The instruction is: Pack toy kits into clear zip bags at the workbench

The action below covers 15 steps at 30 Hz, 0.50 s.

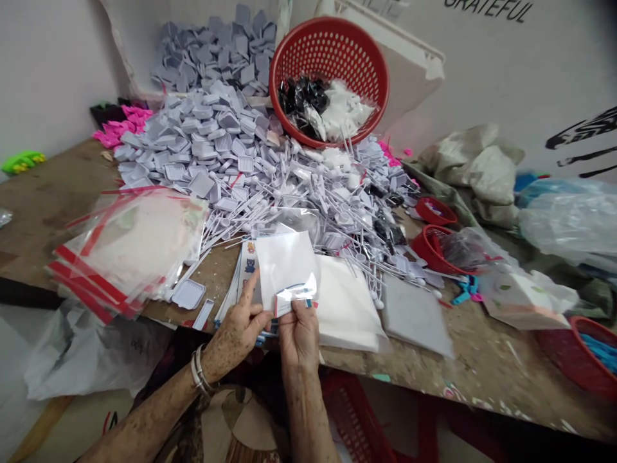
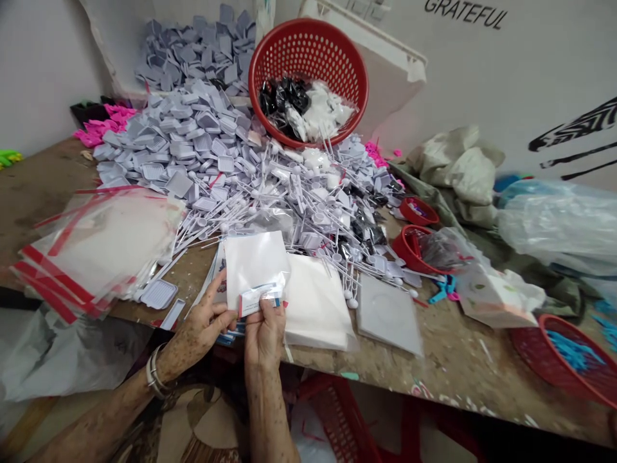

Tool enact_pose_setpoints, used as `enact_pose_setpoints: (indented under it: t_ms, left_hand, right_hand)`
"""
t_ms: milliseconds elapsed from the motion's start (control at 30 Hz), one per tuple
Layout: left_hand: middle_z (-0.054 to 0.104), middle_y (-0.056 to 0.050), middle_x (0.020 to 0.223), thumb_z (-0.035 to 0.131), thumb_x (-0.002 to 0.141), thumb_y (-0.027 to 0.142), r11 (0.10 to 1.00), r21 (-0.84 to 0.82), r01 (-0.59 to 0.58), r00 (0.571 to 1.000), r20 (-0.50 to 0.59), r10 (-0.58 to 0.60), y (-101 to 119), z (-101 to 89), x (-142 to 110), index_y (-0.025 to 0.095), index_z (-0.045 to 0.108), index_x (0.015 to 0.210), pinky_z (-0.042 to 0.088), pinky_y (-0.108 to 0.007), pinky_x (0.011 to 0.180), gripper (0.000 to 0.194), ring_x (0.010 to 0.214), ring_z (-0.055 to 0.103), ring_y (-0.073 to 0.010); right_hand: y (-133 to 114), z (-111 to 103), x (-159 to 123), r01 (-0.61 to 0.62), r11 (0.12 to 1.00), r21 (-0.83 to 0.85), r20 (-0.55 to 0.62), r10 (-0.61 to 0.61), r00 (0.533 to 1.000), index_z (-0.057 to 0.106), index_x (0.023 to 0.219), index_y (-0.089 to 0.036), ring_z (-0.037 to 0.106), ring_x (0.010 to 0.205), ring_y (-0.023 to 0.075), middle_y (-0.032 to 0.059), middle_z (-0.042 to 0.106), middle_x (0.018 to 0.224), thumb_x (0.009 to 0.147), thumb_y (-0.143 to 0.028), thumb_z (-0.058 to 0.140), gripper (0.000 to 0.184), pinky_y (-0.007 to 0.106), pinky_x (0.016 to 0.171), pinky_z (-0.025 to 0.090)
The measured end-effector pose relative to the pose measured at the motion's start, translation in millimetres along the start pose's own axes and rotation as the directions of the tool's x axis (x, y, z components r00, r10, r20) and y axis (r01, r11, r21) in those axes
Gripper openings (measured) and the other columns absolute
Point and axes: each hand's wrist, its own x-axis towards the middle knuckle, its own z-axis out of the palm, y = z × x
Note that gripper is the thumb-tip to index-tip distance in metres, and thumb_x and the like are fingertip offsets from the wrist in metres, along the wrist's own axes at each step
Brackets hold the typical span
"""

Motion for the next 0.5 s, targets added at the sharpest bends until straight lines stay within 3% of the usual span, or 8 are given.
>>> enact_pose_setpoints:
  t_ms: [133,367,500]
  left_hand:
    - [0.066,0.002,0.068,0.050,0.092,0.036,0.998,-0.034,0.051,0.997,-0.055,-0.053,1.6,1.0,0.4,0.009,0.023,0.150,0.045,-0.026,0.065,0.069,0.063,0.058,-0.0142]
    - [0.062,0.008,0.063,0.049,0.088,0.020,0.999,0.050,0.011,1.000,-0.009,-0.011,3.6,8.1,-8.2,0.013,0.015,0.154,0.043,-0.025,0.072,0.074,0.062,0.053,-0.0119]
    - [0.061,0.007,0.068,0.054,0.087,0.026,0.991,-0.122,0.062,0.997,-0.046,-0.068,-5.7,11.0,-2.1,0.015,0.021,0.151,0.045,-0.025,0.068,0.072,0.060,0.054,-0.0113]
  right_hand:
    - [3.0,2.9,-1.4,0.020,1.000,0.006,-0.010,-0.020,1.000,0.062,0.097,-0.022,0.068,0.093,0.0158,-0.0019,0.073,0.093,0.066,-0.026,0.074,0.034,0.035,0.089,0.057]
    - [-0.9,-0.4,8.3,0.063,0.997,0.047,-0.078,-0.059,0.995,0.060,0.090,-0.021,0.069,0.087,0.0146,-0.0027,0.071,0.088,0.067,-0.020,0.071,0.026,0.036,0.088,0.059]
    - [-7.4,1.5,11.3,0.084,0.995,0.052,-0.049,-0.081,0.995,0.059,0.088,-0.020,0.069,0.084,0.0146,-0.0027,0.071,0.085,0.068,-0.019,0.070,0.022,0.038,0.088,0.059]
